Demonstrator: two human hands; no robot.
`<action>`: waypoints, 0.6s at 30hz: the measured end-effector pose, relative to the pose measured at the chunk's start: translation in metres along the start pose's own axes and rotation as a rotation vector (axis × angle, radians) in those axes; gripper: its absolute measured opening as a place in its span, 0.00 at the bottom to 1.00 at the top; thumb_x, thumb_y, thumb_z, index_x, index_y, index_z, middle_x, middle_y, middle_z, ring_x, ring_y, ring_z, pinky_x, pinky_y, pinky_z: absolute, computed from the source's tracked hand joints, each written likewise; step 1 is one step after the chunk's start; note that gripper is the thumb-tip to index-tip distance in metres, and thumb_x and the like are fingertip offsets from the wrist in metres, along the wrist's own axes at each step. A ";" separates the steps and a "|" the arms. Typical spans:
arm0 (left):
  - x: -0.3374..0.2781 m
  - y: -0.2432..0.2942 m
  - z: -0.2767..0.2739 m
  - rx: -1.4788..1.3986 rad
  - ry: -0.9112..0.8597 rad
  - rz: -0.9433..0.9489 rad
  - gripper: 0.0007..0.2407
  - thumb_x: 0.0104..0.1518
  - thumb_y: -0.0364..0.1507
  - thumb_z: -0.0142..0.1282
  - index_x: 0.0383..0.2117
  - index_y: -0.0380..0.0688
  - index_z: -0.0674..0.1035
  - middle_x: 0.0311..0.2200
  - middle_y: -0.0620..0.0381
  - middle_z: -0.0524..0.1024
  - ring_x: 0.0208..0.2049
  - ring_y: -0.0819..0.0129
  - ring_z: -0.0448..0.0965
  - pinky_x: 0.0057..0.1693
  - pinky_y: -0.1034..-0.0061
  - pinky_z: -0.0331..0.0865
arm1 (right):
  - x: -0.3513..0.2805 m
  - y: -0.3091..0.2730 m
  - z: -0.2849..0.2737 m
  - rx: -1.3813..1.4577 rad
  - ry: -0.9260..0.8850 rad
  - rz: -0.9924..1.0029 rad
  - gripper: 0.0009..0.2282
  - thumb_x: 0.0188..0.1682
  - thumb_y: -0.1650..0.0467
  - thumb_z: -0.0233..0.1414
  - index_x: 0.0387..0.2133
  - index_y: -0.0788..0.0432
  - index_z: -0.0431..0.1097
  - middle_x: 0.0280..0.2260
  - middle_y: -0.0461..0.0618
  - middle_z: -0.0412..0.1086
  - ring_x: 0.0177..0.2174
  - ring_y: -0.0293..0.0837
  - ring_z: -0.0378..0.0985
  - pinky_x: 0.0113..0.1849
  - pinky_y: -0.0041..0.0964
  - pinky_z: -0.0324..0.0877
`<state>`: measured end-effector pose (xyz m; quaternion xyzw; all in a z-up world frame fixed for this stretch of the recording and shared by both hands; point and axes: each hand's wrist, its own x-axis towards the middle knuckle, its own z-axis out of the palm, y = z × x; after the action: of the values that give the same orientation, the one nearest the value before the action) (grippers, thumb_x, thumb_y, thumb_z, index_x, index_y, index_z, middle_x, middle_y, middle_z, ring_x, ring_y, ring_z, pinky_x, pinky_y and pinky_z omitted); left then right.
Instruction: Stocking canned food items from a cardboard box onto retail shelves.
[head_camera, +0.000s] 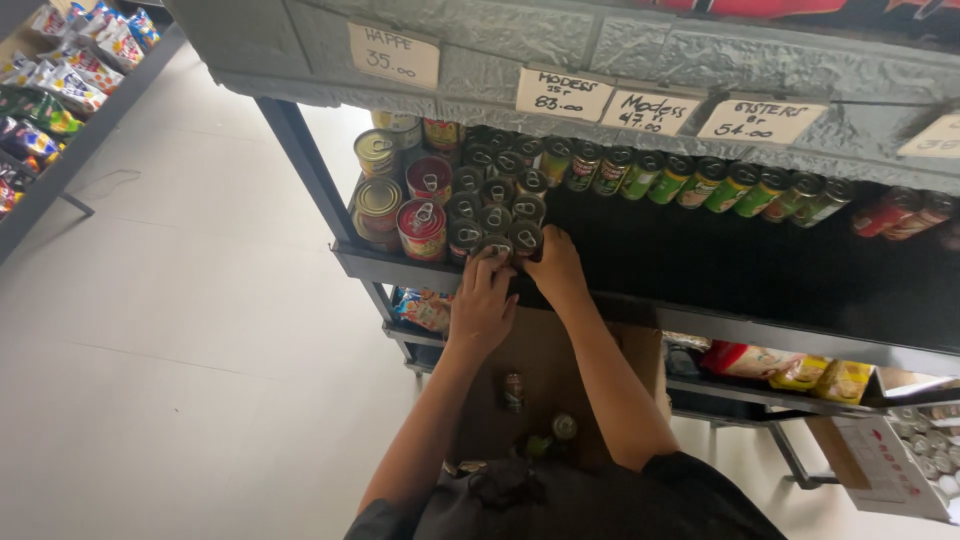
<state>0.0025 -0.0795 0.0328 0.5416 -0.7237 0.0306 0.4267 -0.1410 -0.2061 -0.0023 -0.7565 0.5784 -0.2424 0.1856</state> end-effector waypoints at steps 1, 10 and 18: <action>0.001 -0.002 0.000 0.004 0.000 0.001 0.17 0.47 0.23 0.65 0.44 0.41 0.75 0.55 0.49 0.68 0.65 0.46 0.64 0.69 0.50 0.60 | 0.004 -0.003 0.003 0.004 0.000 -0.002 0.21 0.42 0.68 0.65 0.43 0.65 0.65 0.45 0.63 0.68 0.46 0.62 0.73 0.44 0.53 0.73; -0.002 -0.001 -0.003 -0.005 -0.056 -0.013 0.17 0.49 0.23 0.65 0.46 0.41 0.75 0.55 0.48 0.67 0.66 0.46 0.62 0.69 0.52 0.61 | 0.019 0.013 0.015 0.115 0.174 -0.156 0.22 0.45 0.68 0.65 0.47 0.66 0.63 0.47 0.66 0.68 0.47 0.65 0.73 0.44 0.55 0.74; -0.053 0.012 -0.016 0.011 0.000 0.028 0.15 0.52 0.20 0.53 0.47 0.47 0.78 0.60 0.51 0.71 0.66 0.48 0.66 0.68 0.48 0.61 | -0.108 0.053 0.004 0.009 0.244 -0.388 0.11 0.56 0.74 0.54 0.51 0.52 0.70 0.38 0.49 0.68 0.31 0.45 0.71 0.31 0.38 0.71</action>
<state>0.0042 -0.0265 0.0136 0.5338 -0.7310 0.0404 0.4231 -0.2036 -0.1156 -0.0517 -0.8178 0.4390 -0.3660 0.0674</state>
